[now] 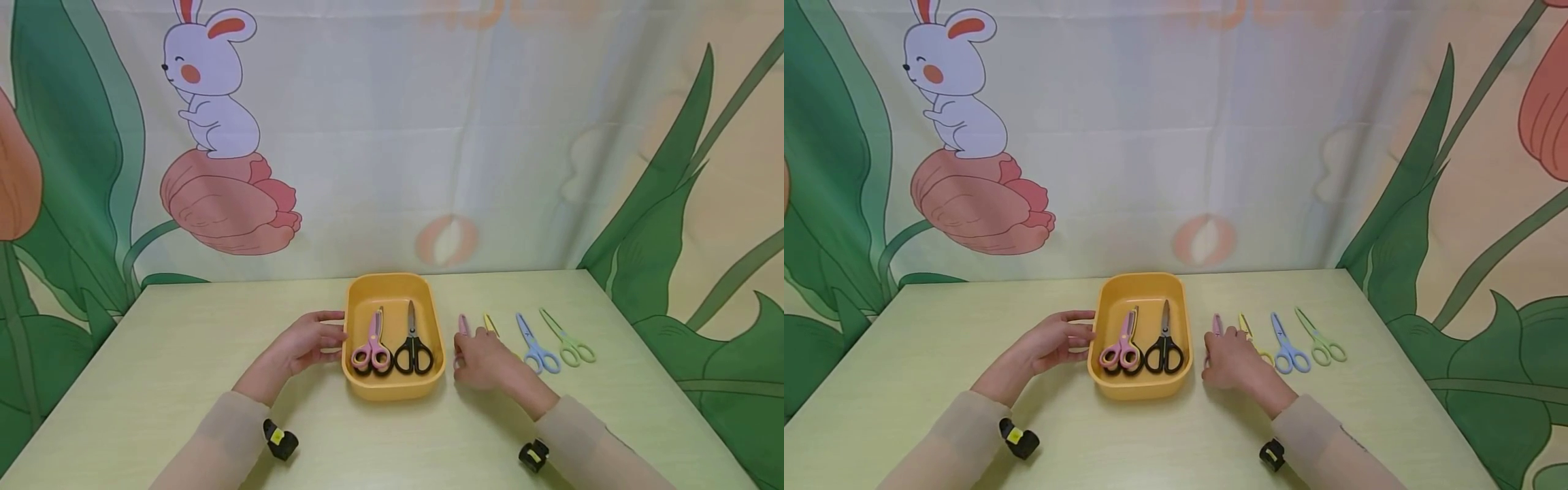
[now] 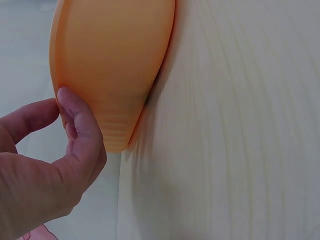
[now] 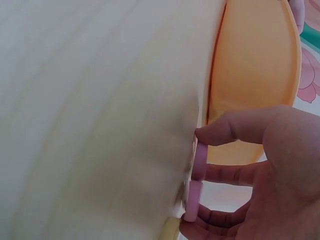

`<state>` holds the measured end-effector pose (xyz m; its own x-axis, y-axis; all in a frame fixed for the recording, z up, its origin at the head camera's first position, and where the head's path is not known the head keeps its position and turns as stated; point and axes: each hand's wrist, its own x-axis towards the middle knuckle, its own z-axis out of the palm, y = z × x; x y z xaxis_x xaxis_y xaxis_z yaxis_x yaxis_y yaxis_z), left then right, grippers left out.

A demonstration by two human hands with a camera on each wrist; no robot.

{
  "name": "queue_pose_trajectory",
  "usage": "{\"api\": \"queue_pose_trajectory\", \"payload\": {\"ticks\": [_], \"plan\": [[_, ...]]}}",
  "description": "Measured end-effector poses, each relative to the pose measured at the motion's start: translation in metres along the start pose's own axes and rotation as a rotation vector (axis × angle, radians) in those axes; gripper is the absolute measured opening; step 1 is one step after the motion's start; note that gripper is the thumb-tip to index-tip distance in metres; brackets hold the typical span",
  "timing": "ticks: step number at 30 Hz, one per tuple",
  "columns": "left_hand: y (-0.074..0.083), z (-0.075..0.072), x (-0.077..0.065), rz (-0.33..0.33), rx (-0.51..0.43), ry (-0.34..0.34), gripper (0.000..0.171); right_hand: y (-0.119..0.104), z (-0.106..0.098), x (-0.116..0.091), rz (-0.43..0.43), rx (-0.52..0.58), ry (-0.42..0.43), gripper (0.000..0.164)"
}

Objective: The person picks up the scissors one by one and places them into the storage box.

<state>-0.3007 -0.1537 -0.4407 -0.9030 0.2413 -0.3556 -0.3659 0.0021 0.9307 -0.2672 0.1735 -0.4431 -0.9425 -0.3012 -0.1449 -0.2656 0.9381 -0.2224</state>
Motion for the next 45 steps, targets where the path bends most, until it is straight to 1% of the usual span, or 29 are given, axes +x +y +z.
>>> {"api": "queue_pose_trajectory", "payload": {"ticks": [5, 10, 16, 24, 27, 30, 32, 39, 45], "plan": [[0.000, -0.001, 0.000, -0.009, -0.026, -0.016, 0.062, 0.001, 0.000, 0.001, 0.015, 0.022, 0.001, 0.029], [0.000, -0.001, 0.000, -0.007, -0.040, -0.029, 0.063, 0.001, -0.003, 0.001, 0.035, 0.033, 0.016, 0.032], [-0.002, 0.000, -0.001, -0.013, -0.058, -0.042, 0.066, 0.001, -0.009, -0.002, 0.053, 0.057, 0.065, 0.034], [-0.004, -0.002, 0.002, -0.026, -0.088, -0.065, 0.066, 0.000, -0.024, -0.006, -0.030, 0.081, 0.210, 0.032], [-0.003, -0.003, 0.003, -0.032, -0.088, -0.066, 0.066, -0.005, -0.031, -0.008, -0.061, 0.095, 0.261, 0.030], [-0.002, -0.003, 0.004, -0.031, -0.085, -0.072, 0.067, -0.013, -0.037, -0.008, -0.098, 0.113, 0.290, 0.029], [-0.002, -0.004, 0.005, -0.027, -0.082, -0.075, 0.067, -0.020, -0.040, -0.008, -0.120, 0.117, 0.292, 0.029], [-0.002, -0.007, 0.005, -0.010, -0.069, -0.090, 0.066, -0.046, -0.045, -0.003, -0.185, 0.101, 0.261, 0.031], [-0.003, -0.008, 0.005, -0.006, -0.061, -0.085, 0.066, -0.064, -0.042, 0.001, -0.240, 0.096, 0.246, 0.027]]}}
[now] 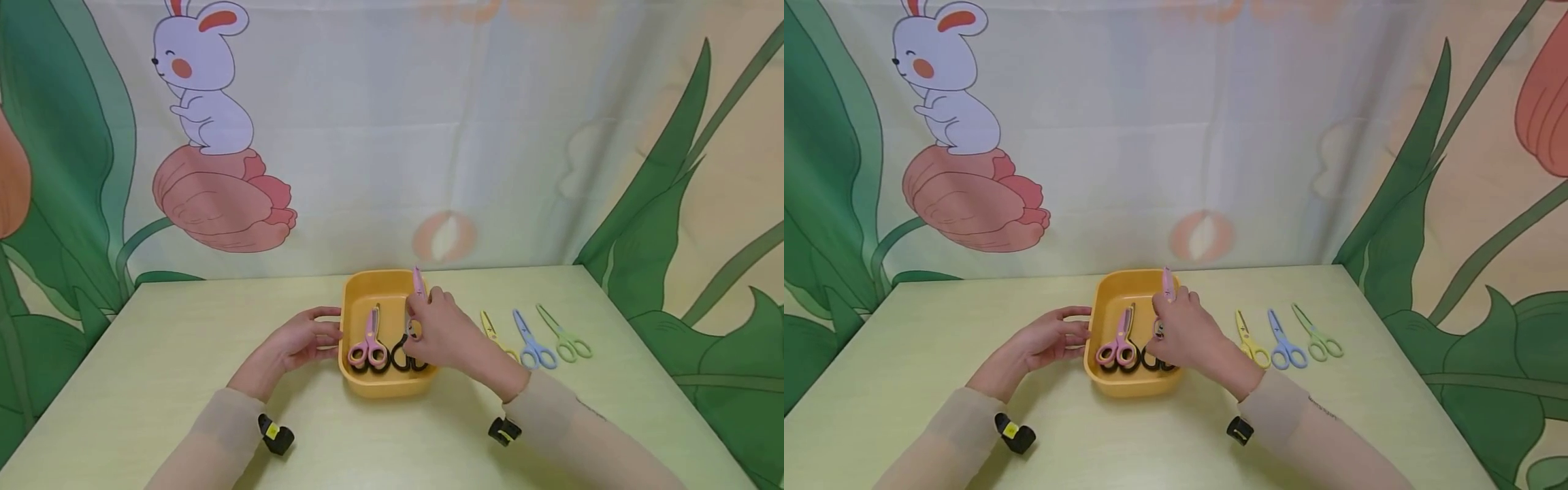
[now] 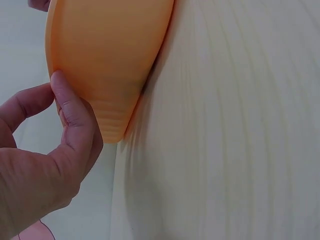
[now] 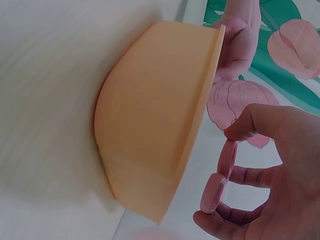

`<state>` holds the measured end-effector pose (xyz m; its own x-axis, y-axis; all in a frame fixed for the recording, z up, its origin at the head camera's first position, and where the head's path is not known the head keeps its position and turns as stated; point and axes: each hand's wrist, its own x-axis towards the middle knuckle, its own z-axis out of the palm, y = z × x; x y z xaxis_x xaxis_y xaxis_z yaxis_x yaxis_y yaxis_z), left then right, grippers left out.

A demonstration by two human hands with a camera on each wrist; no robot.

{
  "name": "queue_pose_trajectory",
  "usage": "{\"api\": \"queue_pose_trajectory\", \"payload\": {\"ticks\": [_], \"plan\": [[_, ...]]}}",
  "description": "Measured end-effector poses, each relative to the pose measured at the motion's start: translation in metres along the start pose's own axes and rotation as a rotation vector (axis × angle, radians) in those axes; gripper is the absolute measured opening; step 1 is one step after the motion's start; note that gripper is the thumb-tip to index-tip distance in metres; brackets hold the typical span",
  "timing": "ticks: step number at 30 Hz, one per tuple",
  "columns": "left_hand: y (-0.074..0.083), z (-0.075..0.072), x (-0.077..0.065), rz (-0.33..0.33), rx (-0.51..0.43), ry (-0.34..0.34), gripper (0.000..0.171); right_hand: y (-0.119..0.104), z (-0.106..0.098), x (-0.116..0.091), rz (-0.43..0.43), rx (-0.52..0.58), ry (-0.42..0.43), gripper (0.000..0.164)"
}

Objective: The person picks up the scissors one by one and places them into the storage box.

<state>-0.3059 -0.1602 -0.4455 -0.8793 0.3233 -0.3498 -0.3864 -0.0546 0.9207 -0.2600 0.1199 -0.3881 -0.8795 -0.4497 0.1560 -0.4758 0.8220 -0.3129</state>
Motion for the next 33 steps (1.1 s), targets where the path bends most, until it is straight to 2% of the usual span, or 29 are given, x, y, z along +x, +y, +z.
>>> {"api": "queue_pose_trajectory", "payload": {"ticks": [8, 13, 23, 28, 33], "plan": [[0.000, 0.002, -0.001, -0.006, 0.035, 0.013, 0.063, -0.015, 0.011, 0.007, -0.016, -0.041, -0.084, 0.025], [-0.001, 0.002, 0.001, -0.004, 0.046, 0.033, 0.062, -0.020, 0.019, 0.011, -0.018, -0.103, -0.143, 0.028], [0.002, 0.000, 0.001, 0.012, 0.059, 0.049, 0.063, -0.023, 0.037, 0.023, -0.017, -0.177, -0.237, 0.024], [0.001, 0.002, 0.002, 0.013, 0.073, 0.035, 0.063, -0.024, 0.039, 0.023, 0.024, -0.179, -0.282, 0.026], [0.001, 0.004, 0.003, 0.013, 0.081, 0.040, 0.063, -0.021, 0.040, 0.023, 0.024, -0.199, -0.302, 0.020]]}}
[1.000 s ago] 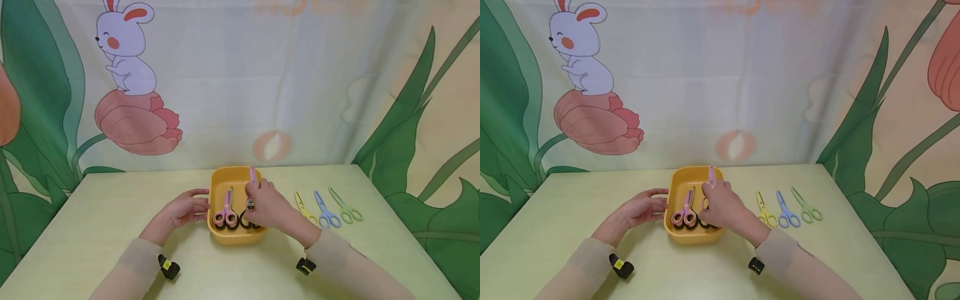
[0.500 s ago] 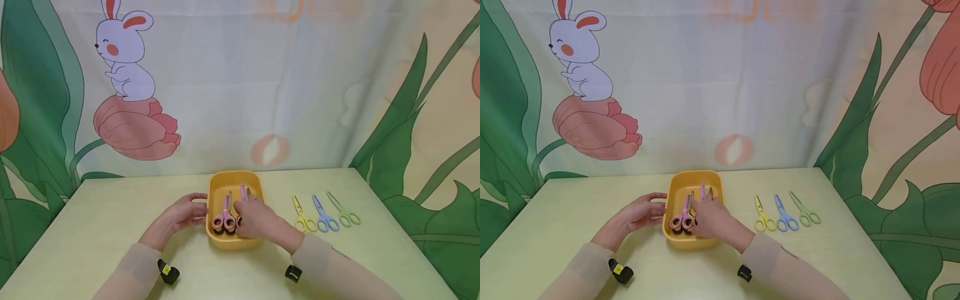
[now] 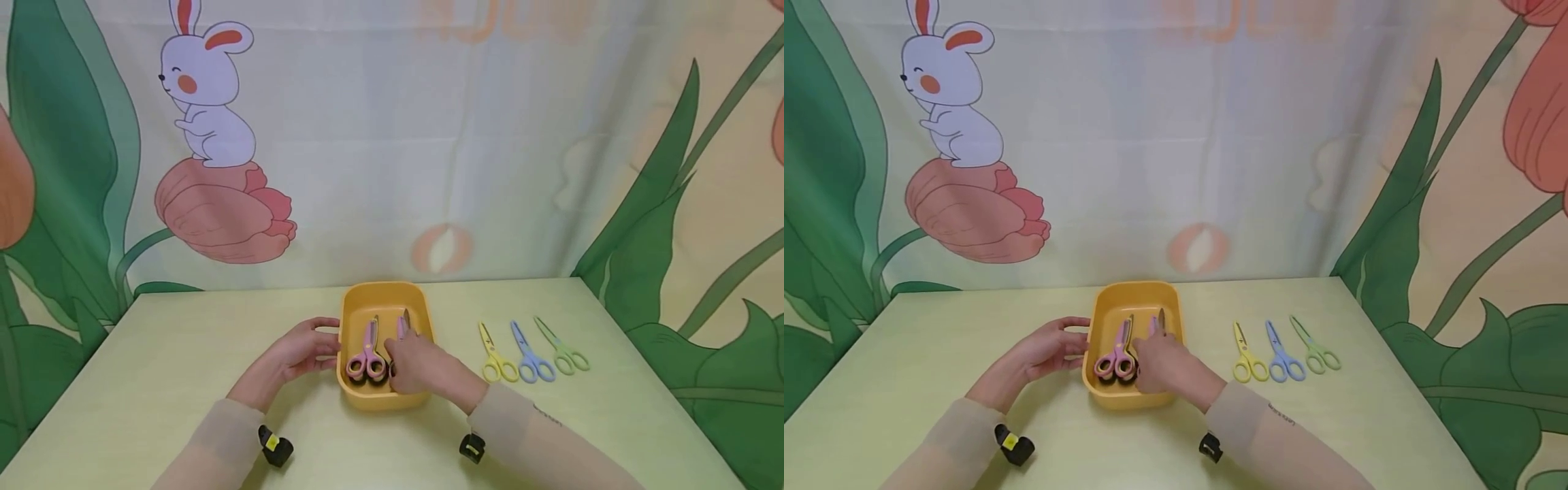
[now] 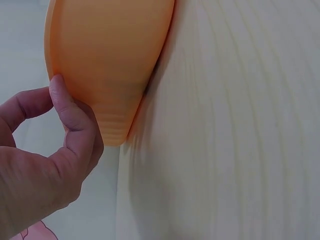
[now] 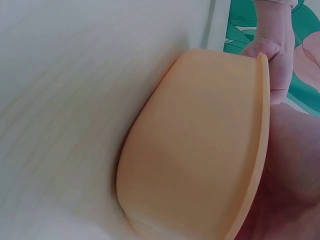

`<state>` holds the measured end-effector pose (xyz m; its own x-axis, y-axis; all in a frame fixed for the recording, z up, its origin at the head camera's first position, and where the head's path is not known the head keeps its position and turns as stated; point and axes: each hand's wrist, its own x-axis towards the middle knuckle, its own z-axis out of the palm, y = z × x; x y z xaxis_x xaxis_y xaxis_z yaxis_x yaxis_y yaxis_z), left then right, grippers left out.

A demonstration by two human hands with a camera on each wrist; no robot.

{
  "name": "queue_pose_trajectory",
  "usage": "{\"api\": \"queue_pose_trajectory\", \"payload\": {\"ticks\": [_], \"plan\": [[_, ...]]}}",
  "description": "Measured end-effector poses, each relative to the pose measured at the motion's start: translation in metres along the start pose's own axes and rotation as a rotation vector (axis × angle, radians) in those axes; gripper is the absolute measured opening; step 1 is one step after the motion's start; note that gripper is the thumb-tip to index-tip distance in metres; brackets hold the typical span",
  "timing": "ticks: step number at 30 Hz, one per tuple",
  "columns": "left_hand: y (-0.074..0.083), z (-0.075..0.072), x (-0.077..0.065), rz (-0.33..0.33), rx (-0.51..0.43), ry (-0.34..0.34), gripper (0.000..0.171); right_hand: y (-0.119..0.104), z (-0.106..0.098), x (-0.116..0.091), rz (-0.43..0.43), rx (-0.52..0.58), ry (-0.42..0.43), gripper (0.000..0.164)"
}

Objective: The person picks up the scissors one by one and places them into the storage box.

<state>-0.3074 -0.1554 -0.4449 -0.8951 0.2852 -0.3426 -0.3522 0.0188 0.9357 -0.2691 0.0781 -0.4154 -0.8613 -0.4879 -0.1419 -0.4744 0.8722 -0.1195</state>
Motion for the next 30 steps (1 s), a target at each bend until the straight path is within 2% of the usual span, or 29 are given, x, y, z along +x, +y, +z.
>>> {"api": "queue_pose_trajectory", "payload": {"ticks": [8, 19, 24, 30], "plan": [[0.0027, 0.0016, -0.0017, 0.014, 0.013, -0.012, 0.063, 0.0020, -0.0020, 0.0007, 0.008, 0.012, -0.057, 0.016], [0.0038, 0.0029, -0.0049, 0.013, 0.026, -0.007, 0.063, 0.0015, -0.0020, -0.0002, -0.005, 0.027, -0.067, 0.022], [0.0043, 0.0030, -0.0045, 0.006, 0.032, -0.001, 0.064, 0.0031, -0.0012, -0.0010, -0.025, 0.018, -0.034, 0.031], [0.0034, 0.0025, -0.0040, 0.007, 0.036, 0.003, 0.064, 0.0057, 0.0037, -0.0028, -0.041, 0.039, 0.077, 0.027]]}}
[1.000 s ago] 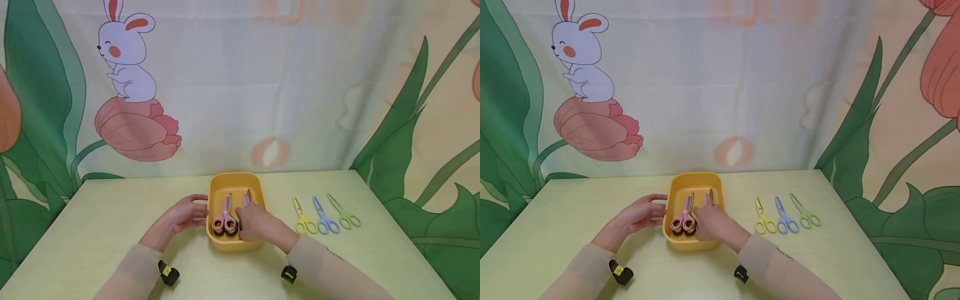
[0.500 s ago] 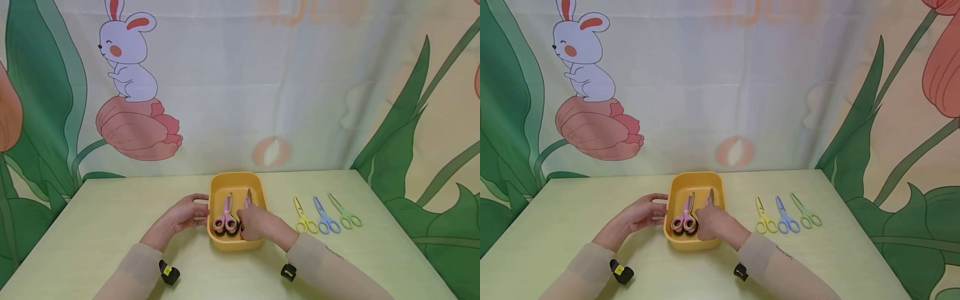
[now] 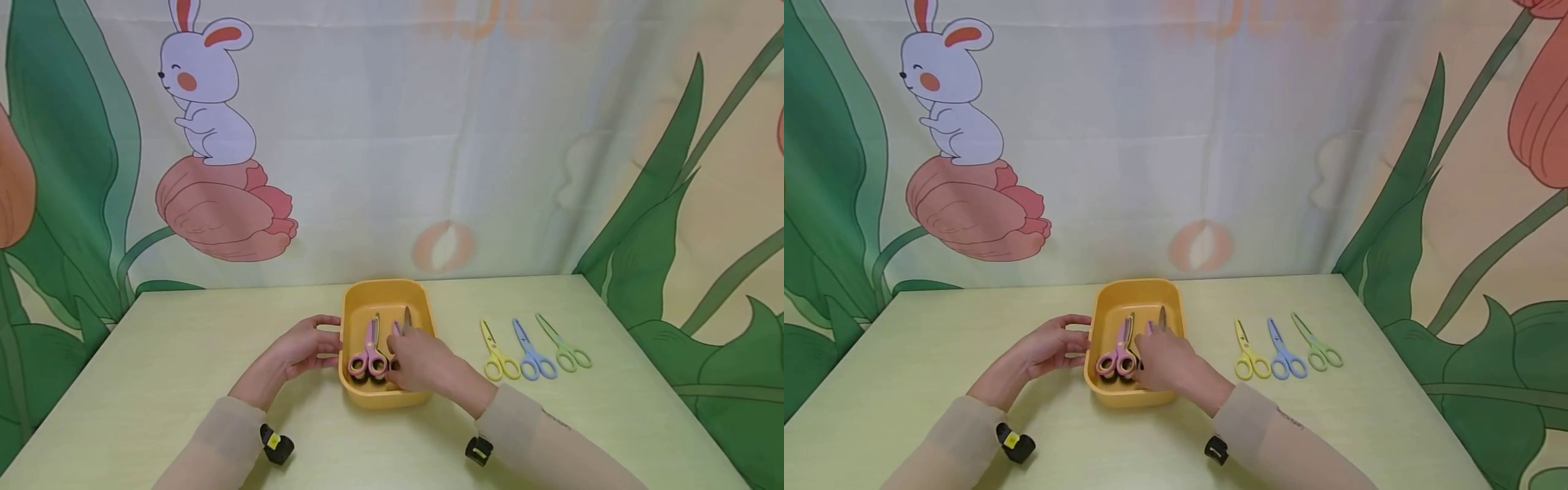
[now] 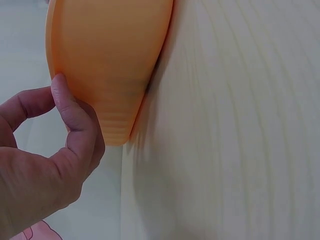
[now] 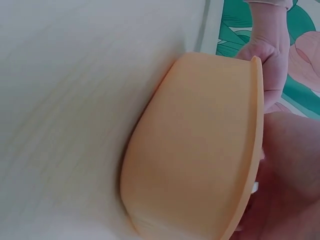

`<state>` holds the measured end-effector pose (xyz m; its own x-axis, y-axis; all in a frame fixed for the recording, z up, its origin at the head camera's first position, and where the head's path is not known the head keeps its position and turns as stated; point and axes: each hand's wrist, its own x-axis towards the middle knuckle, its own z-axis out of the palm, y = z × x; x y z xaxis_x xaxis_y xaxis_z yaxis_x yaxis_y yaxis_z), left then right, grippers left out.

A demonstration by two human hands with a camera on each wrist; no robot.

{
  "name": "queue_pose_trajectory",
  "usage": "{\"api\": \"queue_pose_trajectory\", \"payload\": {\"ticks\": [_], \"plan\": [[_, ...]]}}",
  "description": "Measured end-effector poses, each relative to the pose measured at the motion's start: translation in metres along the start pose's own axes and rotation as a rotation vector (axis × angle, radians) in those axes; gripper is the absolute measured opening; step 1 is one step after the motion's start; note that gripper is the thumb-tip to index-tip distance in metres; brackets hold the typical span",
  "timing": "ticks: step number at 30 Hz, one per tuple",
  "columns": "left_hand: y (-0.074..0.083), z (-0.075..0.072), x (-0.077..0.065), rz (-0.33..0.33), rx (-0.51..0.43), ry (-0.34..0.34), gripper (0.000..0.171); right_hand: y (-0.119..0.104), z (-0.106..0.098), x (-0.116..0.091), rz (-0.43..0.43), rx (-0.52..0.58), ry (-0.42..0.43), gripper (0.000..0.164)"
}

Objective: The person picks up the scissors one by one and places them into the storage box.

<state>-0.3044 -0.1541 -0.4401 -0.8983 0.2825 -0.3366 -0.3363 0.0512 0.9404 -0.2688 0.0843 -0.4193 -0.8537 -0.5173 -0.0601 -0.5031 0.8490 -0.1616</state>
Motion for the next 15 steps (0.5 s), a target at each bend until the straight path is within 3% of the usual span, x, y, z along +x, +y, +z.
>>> {"api": "queue_pose_trajectory", "payload": {"ticks": [7, 15], "plan": [[-0.001, 0.000, 0.000, 0.004, 0.002, -0.003, 0.062, 0.006, 0.004, -0.006, -0.130, -0.001, 0.260, 0.019], [0.001, 0.000, 0.000, -0.003, 0.007, -0.004, 0.063, 0.021, -0.002, -0.016, -0.229, 0.206, 0.525, 0.010]]}}
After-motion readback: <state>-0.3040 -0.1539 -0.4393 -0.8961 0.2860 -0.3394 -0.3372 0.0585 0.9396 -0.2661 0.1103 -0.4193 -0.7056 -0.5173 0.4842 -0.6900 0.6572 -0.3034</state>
